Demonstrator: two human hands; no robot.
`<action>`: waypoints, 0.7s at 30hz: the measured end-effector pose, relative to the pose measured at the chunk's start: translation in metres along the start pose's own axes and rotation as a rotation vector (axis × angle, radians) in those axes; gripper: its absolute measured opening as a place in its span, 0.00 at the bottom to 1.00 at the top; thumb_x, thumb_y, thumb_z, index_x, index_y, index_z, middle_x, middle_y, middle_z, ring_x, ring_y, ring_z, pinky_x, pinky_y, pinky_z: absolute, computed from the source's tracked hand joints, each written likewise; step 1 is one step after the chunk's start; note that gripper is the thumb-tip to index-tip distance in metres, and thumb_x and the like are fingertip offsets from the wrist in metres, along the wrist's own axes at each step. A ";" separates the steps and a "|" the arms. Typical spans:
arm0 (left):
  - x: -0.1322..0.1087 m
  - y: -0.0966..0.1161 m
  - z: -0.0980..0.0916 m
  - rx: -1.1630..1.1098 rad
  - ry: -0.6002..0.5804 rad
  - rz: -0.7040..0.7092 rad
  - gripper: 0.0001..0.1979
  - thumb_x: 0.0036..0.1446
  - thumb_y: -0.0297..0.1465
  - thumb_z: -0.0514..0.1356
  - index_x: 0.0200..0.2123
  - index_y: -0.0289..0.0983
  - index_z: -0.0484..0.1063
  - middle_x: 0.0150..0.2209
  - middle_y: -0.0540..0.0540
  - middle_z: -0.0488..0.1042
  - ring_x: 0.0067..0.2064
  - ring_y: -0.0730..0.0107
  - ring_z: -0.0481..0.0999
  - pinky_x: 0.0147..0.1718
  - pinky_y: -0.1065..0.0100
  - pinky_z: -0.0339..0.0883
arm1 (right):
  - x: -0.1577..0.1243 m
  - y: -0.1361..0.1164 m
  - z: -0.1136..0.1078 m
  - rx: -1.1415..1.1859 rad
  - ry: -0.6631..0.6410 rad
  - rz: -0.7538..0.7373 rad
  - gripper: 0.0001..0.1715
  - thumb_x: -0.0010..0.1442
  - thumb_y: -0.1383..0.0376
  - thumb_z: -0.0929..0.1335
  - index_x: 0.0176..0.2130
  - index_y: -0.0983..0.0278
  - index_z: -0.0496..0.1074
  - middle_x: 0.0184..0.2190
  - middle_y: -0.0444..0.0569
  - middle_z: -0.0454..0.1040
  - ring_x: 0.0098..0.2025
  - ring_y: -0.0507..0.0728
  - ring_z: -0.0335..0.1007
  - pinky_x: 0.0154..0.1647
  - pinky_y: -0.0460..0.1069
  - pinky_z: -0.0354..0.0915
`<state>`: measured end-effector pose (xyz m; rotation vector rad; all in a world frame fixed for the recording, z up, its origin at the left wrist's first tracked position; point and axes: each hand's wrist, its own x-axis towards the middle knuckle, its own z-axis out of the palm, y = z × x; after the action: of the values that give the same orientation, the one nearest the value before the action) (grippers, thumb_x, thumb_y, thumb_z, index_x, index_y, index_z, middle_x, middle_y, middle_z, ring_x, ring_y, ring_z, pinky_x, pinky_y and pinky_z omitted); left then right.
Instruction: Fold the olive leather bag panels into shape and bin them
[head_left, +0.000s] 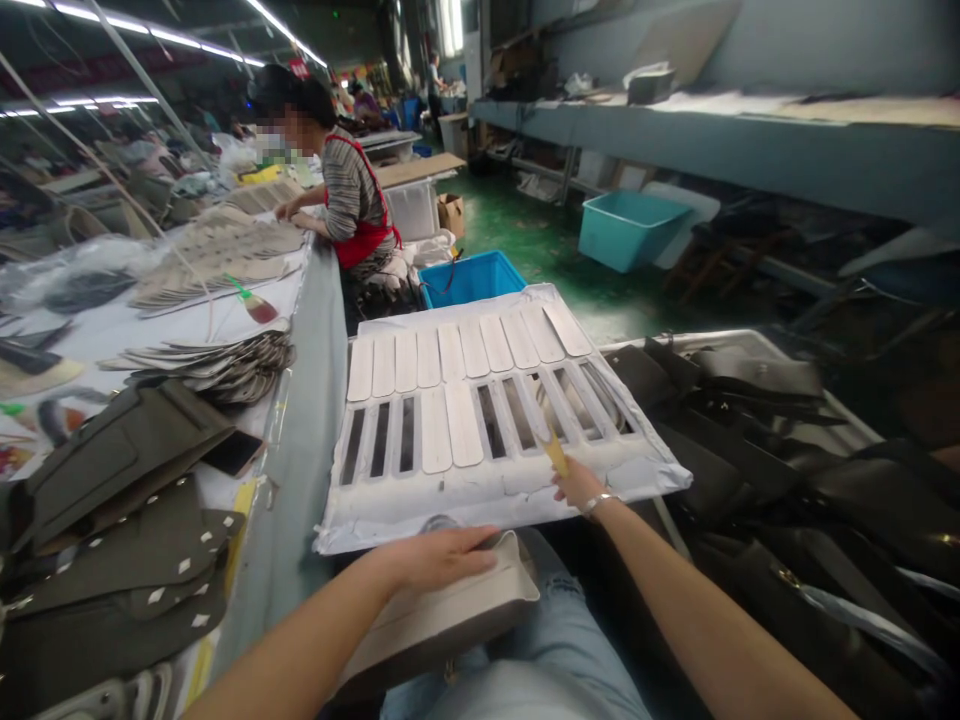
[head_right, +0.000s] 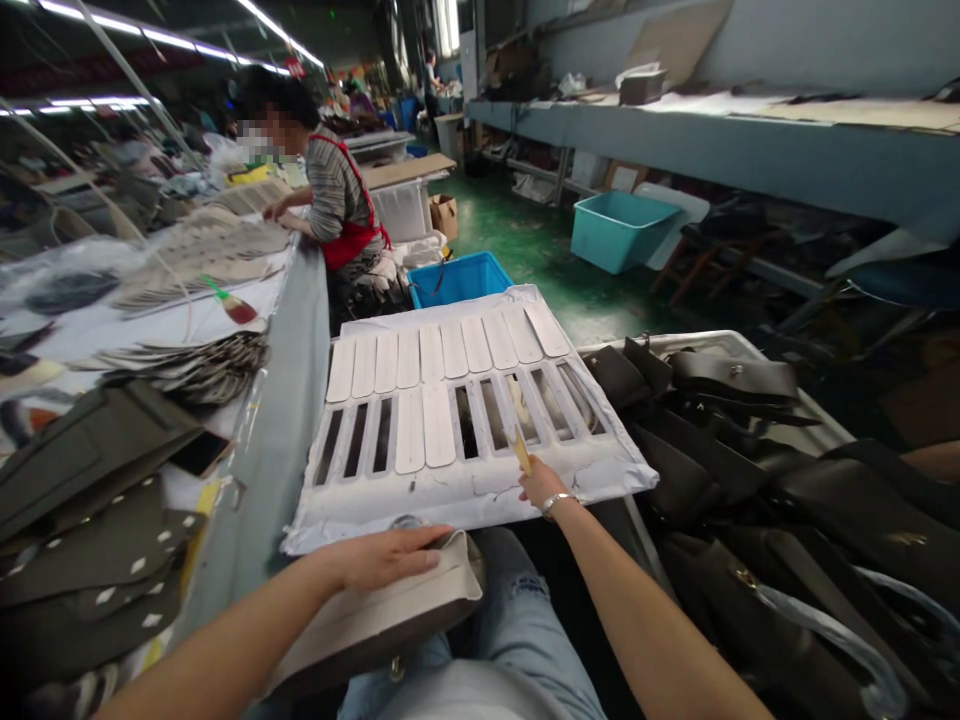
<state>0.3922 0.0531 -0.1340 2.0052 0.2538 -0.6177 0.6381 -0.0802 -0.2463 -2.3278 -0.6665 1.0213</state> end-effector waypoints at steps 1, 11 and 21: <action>0.002 -0.005 -0.006 -0.054 -0.060 0.019 0.28 0.58 0.49 0.47 0.59 0.46 0.55 0.59 0.49 0.60 0.59 0.63 0.60 0.58 0.59 0.51 | -0.009 -0.002 -0.003 0.036 -0.031 -0.038 0.18 0.62 0.64 0.62 0.52 0.66 0.62 0.32 0.45 0.70 0.27 0.49 0.66 0.30 0.47 0.64; 0.055 -0.029 -0.021 -0.525 -0.424 0.141 0.35 0.49 0.41 0.61 0.60 0.43 0.55 0.57 0.51 0.62 0.59 0.58 0.59 0.58 0.59 0.50 | -0.093 -0.012 -0.033 0.251 -0.358 -0.244 0.27 0.58 0.47 0.59 0.30 0.65 0.70 0.26 0.46 0.69 0.28 0.53 0.60 0.29 0.46 0.57; 0.066 -0.043 -0.001 -0.817 -0.453 0.271 0.32 0.46 0.45 0.61 0.55 0.42 0.63 0.53 0.50 0.67 0.56 0.54 0.62 0.55 0.59 0.54 | -0.074 -0.053 -0.012 -0.485 -0.208 -0.443 0.27 0.62 0.53 0.58 0.20 0.64 0.68 0.19 0.48 0.68 0.21 0.51 0.57 0.24 0.48 0.45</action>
<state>0.4305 0.0706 -0.2012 1.0569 -0.0475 -0.6394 0.5913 -0.0886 -0.1677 -2.3025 -1.5799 0.9733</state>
